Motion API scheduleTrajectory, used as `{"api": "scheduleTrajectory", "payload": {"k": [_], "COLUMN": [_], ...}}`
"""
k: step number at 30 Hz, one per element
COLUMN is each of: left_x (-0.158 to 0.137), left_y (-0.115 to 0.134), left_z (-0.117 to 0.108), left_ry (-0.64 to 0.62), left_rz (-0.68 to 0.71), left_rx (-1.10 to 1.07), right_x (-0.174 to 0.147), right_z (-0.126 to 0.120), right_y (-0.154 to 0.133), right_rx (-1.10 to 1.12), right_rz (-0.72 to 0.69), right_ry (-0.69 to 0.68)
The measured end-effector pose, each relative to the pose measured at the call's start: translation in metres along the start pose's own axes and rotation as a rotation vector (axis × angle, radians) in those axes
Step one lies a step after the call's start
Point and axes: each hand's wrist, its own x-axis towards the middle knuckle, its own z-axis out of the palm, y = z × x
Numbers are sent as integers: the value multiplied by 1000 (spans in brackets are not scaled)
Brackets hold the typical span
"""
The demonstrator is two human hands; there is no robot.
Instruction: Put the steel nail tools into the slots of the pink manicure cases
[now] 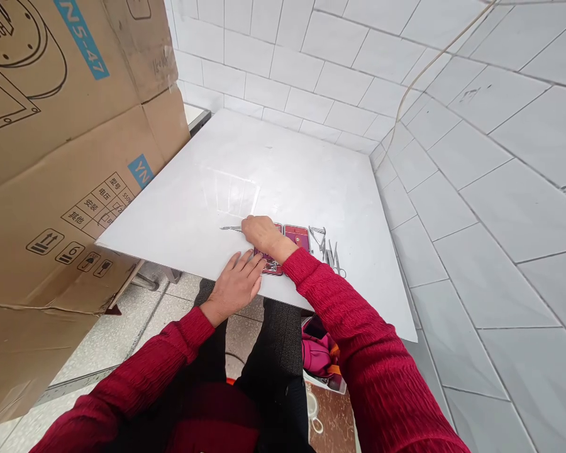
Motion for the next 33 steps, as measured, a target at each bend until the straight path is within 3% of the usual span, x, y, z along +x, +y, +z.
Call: {"api": "scheduleTrajectory", "payload": {"k": [6,11,15,19,23,28,33], "left_x": [0,0,0,0,0,0,0], "left_y": [0,1,0,0,0,0,0], "left_z": [-2,0,0,0,0,-1,-2], "left_ry": [-4,8,6,-6,-17,-19,-23], "left_rz": [-5,2,3,6,9,3,0], "left_rx": [-3,-1,0,-2,-4,-4,-11], "right_x": [-2,-2,3,10,9,3,-3], "right_z": [-5,1,0,4,13,26,38], "right_y": [4,11,11,10,14,17,10], "right_rx": [133,388,758,1313,1683,1861,1965], "right_rz": [3,10,85,189,173,95,35], "right_ry": [-11,46,24,-69,-157,-196,-105]}}
